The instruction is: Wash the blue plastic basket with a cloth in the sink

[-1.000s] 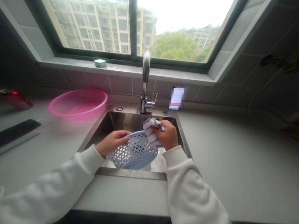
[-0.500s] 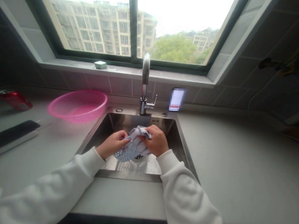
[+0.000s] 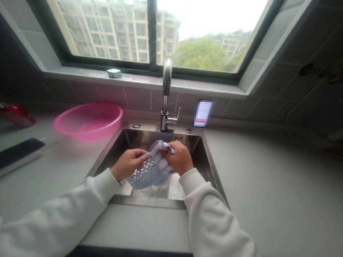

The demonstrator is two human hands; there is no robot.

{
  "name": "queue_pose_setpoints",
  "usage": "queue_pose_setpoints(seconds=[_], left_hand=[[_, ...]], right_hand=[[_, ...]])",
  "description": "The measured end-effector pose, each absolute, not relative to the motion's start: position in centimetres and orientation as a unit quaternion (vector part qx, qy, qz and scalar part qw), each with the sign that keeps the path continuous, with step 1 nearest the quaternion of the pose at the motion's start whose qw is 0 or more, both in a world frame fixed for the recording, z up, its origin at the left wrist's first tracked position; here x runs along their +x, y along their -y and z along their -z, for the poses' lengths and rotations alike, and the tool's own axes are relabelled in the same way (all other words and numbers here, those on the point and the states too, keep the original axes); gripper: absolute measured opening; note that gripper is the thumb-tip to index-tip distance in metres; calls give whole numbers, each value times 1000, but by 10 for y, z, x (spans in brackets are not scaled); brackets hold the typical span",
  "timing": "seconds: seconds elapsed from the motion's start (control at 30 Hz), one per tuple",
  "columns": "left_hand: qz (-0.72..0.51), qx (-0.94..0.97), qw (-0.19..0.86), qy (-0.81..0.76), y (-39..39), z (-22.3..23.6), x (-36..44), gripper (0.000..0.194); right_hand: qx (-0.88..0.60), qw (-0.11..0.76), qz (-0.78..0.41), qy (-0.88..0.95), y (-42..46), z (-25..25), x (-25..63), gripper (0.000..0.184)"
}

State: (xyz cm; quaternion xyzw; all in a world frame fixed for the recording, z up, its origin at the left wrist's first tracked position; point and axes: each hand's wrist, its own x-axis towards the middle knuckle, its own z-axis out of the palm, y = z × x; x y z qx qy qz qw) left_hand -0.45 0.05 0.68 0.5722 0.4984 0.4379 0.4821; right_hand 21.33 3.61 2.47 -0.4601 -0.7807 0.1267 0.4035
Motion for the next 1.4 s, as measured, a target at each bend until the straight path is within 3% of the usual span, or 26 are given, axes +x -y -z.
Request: queue_pose_setpoints(seconds=[0.13,0.37,0.6,0.87,1.1,1.27,1.4], left_hand=[[-453,560,489,-493,-2,-6,-6,30],[-460,555,494,-487,0,-7,-7,30],[-496,534,491,-477,2,-14,-12,36],[-486,539,490,-483,0,-8,-6,29],[-492,536,495,-474,4,-13,-12,33],[-495,532,491,-481,0,-5,-4,28],[-485,536,495,-483,-1,-5,-7,28]], right_hand=[[-547,427,-101,713,-47,-26,231,24],[-417,415,-137,797,-23,-33,208,22],[-573,446,-91,682,-60,-26,256,30],[-386,417,-151,809,-15,-35,192,21],[-572,437,-64,691,-56,-29,255,31],[-441,454,-112,766,-16,-37,208,23],[-374,420,-152,813,-8,-32,187,22]])
